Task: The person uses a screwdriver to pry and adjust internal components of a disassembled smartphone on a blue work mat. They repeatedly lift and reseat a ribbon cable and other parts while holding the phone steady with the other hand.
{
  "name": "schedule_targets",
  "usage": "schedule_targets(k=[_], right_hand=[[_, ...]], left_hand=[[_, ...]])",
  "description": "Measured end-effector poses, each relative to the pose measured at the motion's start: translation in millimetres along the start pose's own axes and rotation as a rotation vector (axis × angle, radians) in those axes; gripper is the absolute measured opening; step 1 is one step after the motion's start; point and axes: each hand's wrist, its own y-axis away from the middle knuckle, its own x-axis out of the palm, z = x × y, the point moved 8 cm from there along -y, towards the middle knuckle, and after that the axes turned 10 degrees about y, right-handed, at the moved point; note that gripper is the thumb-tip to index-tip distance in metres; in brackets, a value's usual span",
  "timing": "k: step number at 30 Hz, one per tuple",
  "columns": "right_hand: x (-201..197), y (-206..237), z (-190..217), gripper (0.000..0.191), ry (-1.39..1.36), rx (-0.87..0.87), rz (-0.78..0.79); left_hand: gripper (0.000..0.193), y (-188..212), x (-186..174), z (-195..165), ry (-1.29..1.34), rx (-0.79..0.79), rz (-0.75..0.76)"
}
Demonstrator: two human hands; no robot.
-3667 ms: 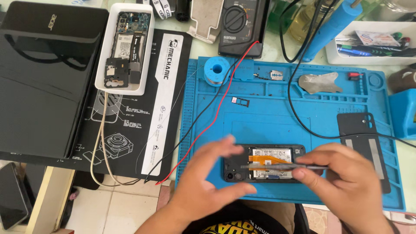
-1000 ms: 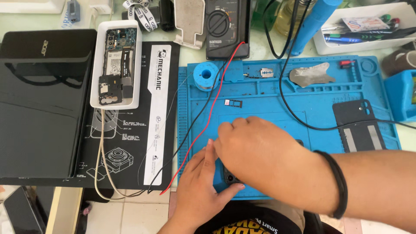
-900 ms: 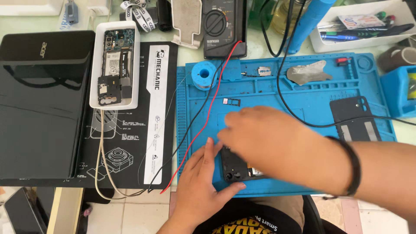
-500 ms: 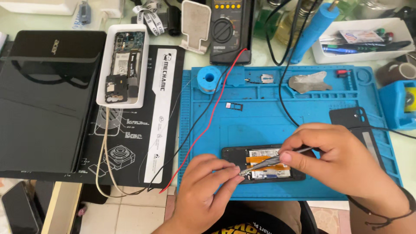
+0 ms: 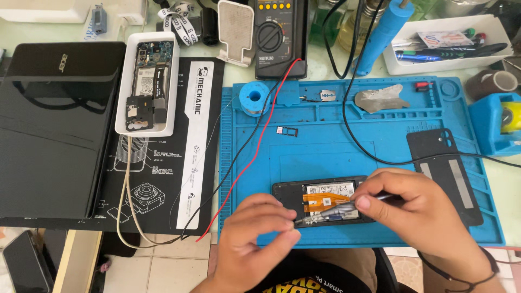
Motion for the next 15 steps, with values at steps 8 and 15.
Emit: schedule_targets(k=[8, 15], right_hand=[[14, -3, -4, 0.012, -0.049, -0.038, -0.021], [10, -4, 2, 0.013, 0.089, -0.020, -0.052]], left_hand=[[0.016, -1, 0, 15, 0.118, -0.110, -0.034], [0.016, -12, -5, -1, -0.213, 0.030, 0.029]])
